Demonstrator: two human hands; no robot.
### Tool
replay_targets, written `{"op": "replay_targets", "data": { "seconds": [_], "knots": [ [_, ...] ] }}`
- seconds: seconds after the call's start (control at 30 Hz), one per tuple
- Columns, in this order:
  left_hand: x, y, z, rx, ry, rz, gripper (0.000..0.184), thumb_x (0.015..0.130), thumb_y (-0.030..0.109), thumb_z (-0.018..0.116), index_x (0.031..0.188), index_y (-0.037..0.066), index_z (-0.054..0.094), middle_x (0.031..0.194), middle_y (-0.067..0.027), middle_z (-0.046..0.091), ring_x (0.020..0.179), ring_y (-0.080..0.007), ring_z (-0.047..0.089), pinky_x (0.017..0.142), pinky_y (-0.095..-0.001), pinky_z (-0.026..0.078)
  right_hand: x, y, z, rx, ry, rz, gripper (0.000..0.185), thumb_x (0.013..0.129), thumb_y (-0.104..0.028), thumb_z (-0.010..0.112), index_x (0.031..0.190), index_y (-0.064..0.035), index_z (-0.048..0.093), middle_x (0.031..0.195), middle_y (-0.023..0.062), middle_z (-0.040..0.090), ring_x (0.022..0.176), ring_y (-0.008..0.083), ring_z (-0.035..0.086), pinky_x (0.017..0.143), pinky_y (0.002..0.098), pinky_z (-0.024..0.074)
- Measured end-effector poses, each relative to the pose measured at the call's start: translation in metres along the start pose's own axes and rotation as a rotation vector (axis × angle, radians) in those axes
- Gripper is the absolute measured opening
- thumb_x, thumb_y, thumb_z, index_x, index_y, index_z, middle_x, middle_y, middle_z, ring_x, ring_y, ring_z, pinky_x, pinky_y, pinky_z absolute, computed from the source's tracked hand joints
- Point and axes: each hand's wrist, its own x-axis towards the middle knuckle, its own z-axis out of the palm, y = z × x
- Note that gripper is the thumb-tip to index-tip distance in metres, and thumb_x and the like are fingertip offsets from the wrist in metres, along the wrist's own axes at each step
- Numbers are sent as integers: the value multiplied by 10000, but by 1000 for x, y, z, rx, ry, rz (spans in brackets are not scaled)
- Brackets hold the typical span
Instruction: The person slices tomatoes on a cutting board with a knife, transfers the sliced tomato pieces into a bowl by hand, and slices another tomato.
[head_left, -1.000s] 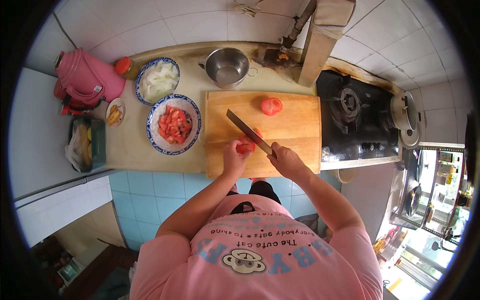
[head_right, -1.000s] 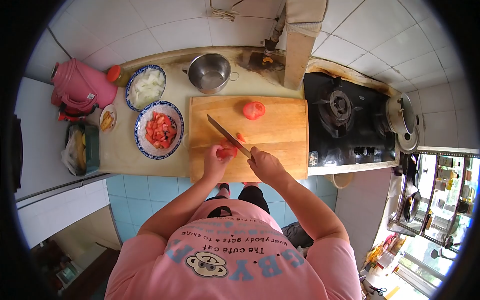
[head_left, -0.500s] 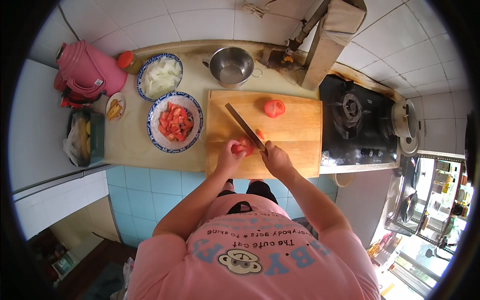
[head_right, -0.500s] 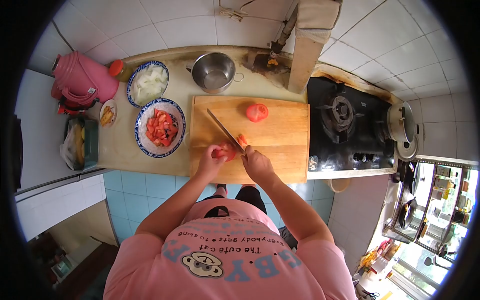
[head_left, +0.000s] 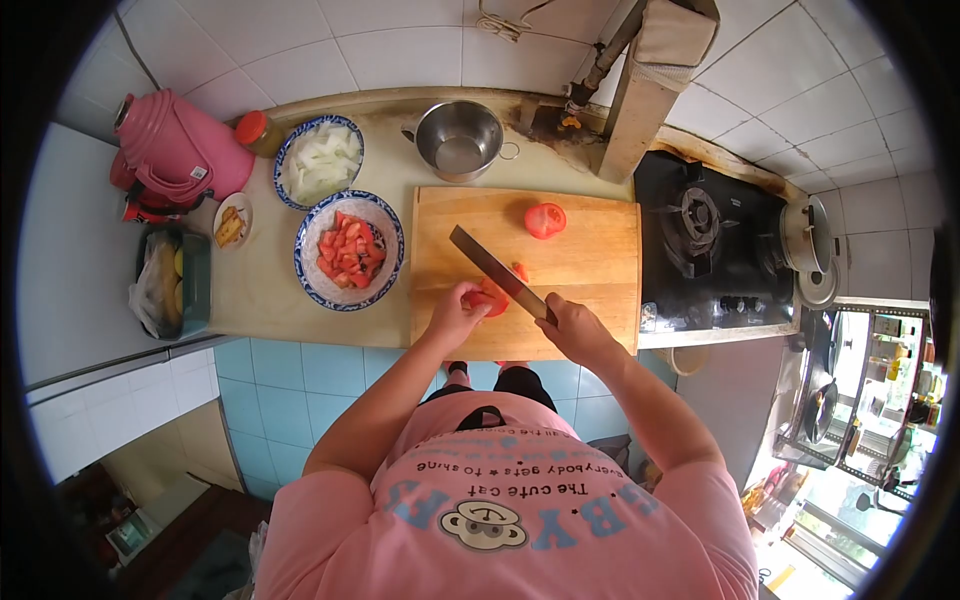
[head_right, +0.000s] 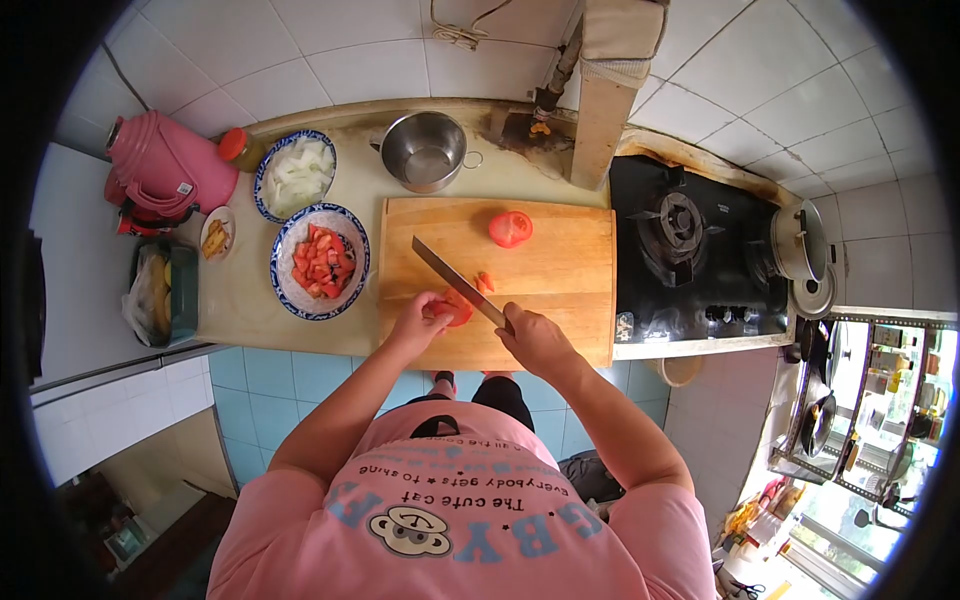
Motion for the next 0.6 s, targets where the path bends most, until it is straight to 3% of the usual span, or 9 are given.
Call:
{"op": "replay_targets", "data": {
  "seconds": [0.37,0.47,0.6],
  "knots": [
    [5,-4,0,-15,-1,15,351,855,103,734,1145,13,558,839,-100,663,650,-146,642,591,-287,513,19,4,24,-18,-69,53,227,933,-199,599,973,-13,476,791,242,647,785,453,633,688,525,491],
    [6,-7,-1,-21,-16,-18,364,848,110,737,1154,23,561,887,-107,666,670,-149,647,619,-294,526,27,0,36,-49,-26,51,253,928,-194,613,950,-3,448,767,249,636,763,460,624,661,520,481],
    [8,-22,-9,-3,-36,3,388,843,124,732,1180,37,560,986,-112,657,830,-173,650,656,-297,547,32,6,59,-26,106,49,263,925,-197,621,962,2,452,782,253,635,775,461,623,666,515,487]
  ]
}}
